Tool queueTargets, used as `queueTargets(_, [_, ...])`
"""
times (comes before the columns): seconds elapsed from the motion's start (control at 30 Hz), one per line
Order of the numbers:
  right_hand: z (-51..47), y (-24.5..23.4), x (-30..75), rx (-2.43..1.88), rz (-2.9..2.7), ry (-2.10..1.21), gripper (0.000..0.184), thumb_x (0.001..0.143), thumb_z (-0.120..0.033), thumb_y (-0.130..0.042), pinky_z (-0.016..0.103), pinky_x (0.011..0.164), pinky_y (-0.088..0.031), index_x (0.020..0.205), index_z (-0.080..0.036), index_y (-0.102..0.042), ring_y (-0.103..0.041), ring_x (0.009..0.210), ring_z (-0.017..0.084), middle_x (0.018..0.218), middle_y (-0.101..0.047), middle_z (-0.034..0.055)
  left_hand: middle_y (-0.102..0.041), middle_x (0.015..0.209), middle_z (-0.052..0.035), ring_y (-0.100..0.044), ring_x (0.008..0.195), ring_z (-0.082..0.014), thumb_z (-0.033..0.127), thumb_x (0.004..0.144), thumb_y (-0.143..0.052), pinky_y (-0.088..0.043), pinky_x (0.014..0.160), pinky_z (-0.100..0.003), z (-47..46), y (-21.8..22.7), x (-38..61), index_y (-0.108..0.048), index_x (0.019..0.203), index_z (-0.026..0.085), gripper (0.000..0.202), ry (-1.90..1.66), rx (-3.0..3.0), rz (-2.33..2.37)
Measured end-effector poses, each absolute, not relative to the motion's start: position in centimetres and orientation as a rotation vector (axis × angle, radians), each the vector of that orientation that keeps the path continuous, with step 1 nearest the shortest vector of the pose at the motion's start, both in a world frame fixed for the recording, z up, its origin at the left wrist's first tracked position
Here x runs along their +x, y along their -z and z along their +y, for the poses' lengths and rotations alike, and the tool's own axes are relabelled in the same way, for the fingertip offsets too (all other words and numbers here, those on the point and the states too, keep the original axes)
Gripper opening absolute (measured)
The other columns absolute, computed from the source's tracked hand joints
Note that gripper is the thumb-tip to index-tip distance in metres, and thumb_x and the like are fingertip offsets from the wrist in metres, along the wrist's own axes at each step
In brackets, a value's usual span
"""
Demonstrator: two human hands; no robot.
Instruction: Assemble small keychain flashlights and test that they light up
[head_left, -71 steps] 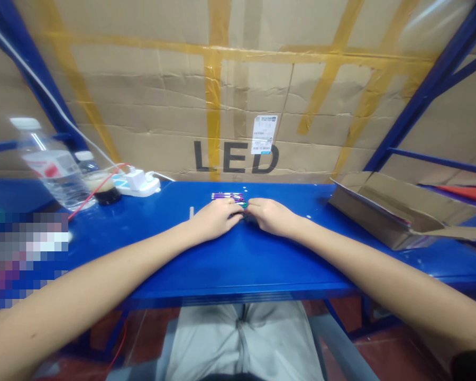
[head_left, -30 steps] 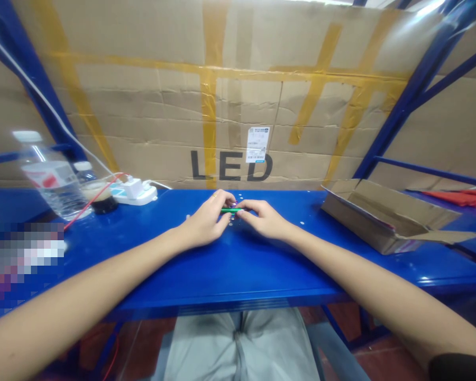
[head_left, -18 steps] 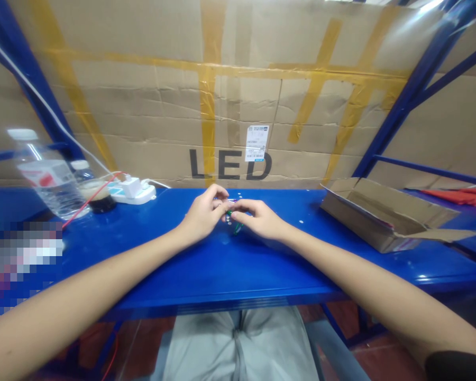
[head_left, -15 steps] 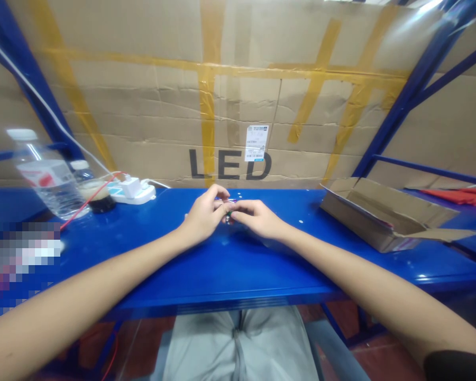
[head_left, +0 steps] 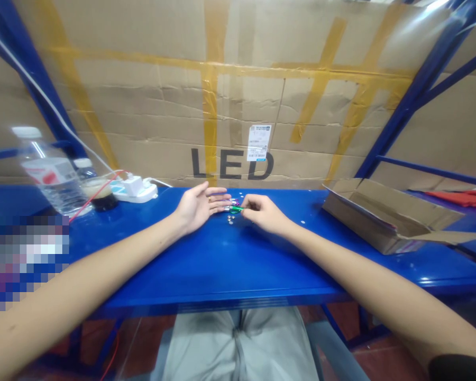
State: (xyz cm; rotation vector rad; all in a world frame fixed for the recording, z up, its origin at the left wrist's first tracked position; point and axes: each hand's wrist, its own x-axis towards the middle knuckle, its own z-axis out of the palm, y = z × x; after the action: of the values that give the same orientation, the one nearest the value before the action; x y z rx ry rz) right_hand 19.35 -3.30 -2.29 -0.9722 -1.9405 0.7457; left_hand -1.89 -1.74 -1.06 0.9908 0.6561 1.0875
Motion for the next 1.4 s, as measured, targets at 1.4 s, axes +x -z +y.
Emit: queueTargets(1.4, [-4.12, 1.54, 19.82, -0.958, -2.140, -0.330, 0.007, 0.075, -0.021, -0.054, 0.029, 0.068, -0.039, 0.072, -0.018, -0.060, -0.053, 0.069, 0.016, 0.071, -0.062, 0.0007, -0.072, 0.111, -0.0233, -0.067, 0.108, -0.0337, 0.055, 0.096, -0.038, -0.049, 0.098, -0.047, -1.74, 1.23, -2.36, -0.070, 0.105, 0.008, 0.057, -0.968, 1.041, 0.507])
